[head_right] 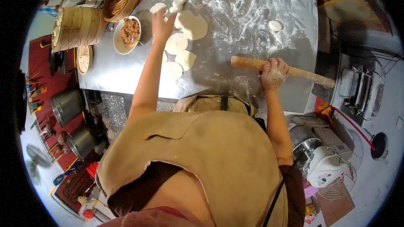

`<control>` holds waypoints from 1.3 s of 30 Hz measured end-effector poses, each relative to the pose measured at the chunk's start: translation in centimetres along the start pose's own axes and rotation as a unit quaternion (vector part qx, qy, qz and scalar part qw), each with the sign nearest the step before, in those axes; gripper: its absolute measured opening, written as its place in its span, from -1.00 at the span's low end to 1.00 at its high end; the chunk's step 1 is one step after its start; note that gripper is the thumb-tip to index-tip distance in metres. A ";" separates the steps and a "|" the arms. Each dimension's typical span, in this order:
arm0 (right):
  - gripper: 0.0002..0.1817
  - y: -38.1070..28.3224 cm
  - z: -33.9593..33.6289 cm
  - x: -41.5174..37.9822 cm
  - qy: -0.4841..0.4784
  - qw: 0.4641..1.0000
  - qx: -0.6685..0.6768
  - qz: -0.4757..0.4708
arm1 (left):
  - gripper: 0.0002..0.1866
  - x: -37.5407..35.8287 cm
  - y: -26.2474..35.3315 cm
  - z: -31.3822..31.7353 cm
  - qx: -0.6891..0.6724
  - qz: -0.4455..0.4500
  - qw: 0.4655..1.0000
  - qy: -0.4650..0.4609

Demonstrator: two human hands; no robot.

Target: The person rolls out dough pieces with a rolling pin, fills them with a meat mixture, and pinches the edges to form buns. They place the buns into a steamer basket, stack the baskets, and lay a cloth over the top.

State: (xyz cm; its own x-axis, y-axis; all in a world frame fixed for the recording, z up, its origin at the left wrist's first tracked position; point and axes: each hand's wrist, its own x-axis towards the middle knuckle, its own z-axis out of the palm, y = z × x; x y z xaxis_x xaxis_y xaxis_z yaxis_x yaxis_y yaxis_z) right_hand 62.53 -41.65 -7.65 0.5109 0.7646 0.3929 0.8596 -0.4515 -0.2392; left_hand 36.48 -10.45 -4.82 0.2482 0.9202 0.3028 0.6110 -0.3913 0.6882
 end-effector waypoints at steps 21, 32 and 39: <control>-0.72 0.4 1.7 1.3 0.031 0.999 -0.028 0.035 | -0.59 -5.1 13.0 13.7 -0.032 0.145 0.958 -0.244; -0.62 -3.7 0.2 4.2 -0.066 0.995 0.061 0.038 | -0.46 -2.8 11.6 14.0 -0.148 -0.009 0.923 -0.356; -0.56 -5.7 5.5 9.9 -0.155 0.961 0.189 0.129 | -0.48 -3.2 12.0 13.5 -0.152 0.005 0.953 -0.262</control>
State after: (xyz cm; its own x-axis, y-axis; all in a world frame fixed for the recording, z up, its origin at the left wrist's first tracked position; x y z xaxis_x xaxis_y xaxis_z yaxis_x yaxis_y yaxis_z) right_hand 62.63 -28.96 -7.27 0.6307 0.7760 0.0076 0.6108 -0.4903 -0.6217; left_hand 53.21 -17.94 -6.45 0.6424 0.7664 -0.0051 0.3809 -0.3135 0.8699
